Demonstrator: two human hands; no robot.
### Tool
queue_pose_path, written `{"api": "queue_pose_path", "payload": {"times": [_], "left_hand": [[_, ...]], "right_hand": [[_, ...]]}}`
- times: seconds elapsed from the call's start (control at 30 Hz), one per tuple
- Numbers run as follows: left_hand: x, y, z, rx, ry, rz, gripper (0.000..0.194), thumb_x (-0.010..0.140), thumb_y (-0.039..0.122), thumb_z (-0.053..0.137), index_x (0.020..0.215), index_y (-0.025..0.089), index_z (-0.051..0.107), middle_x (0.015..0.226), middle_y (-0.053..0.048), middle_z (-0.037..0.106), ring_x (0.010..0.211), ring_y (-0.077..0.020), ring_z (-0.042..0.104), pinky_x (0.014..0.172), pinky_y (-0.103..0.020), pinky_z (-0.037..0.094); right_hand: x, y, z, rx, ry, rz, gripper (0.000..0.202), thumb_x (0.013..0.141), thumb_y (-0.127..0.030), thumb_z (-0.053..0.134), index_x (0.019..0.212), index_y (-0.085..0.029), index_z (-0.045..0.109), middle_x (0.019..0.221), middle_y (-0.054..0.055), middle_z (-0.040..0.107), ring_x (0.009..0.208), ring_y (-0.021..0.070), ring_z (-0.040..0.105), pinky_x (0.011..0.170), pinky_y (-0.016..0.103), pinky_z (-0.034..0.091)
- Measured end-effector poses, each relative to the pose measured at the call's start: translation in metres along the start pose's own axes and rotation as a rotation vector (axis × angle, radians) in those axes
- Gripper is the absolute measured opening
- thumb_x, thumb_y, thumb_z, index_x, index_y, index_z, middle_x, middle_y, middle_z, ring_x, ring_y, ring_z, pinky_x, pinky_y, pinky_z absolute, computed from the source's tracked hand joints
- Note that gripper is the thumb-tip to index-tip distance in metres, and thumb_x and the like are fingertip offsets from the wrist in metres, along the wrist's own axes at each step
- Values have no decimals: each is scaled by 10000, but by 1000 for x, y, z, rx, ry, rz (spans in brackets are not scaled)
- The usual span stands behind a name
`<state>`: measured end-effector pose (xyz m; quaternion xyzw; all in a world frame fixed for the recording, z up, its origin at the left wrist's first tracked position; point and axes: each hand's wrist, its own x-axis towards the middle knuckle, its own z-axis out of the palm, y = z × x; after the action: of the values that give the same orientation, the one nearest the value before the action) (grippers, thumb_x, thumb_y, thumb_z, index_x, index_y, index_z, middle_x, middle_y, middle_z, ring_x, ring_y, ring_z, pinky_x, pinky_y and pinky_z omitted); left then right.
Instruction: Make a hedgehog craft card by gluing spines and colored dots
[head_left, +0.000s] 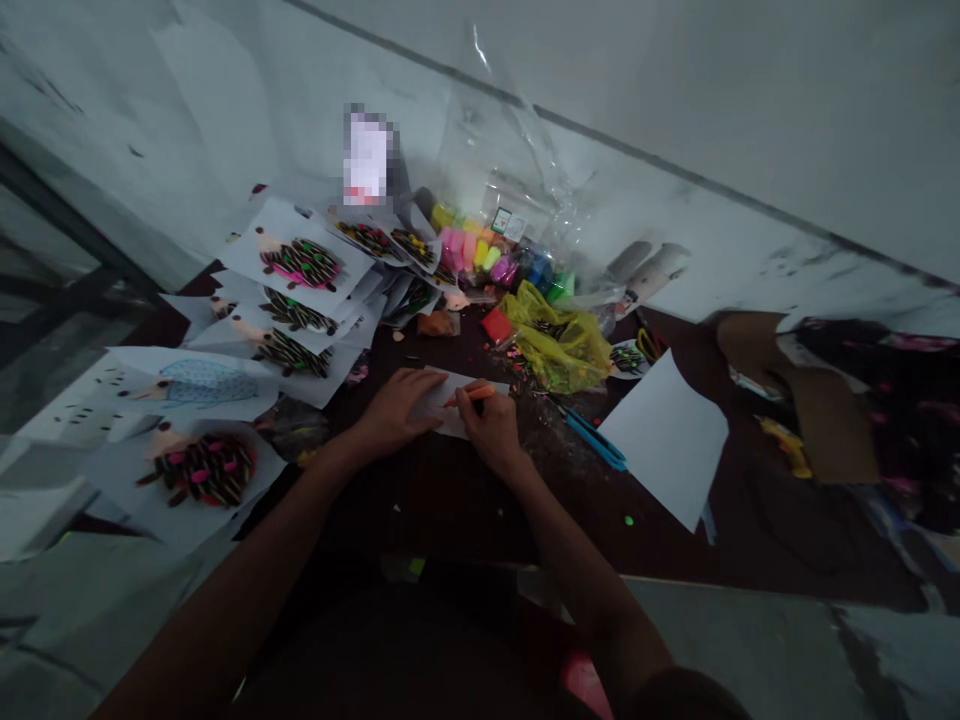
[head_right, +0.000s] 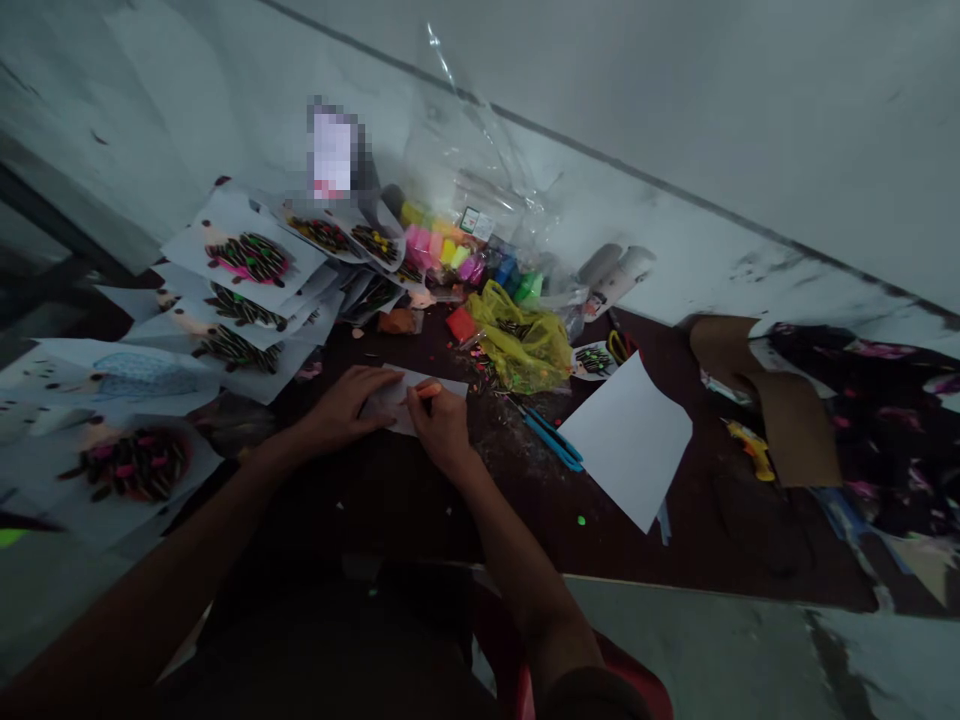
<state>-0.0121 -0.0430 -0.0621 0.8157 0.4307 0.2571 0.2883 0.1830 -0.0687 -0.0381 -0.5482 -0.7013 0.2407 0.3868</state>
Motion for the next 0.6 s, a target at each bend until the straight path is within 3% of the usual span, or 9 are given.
{"api": "queue_pose_path", "payload": {"times": [0.37,0.6], "left_hand": [[0,-1,1,5,17,12,592,819,347,695,1375,169,600,1393,-128,646,1267,-330,556,1118,-517,409],[-1,-2,1,-5,11,5,587,820,351,700,1374,184,601,1391,-116,648,1275,-324,550,1118,-515,413]], "right_hand": [[-2,-5,5,4,-66,11,280,983,-375,539,824,-192,678,779,36,723,633,132,633,632,245,470],[1,1,-2,-40,12,-4,296,985,-350,523,781,-191,668,792,47,723,680,141,657,671,252,484]]}}
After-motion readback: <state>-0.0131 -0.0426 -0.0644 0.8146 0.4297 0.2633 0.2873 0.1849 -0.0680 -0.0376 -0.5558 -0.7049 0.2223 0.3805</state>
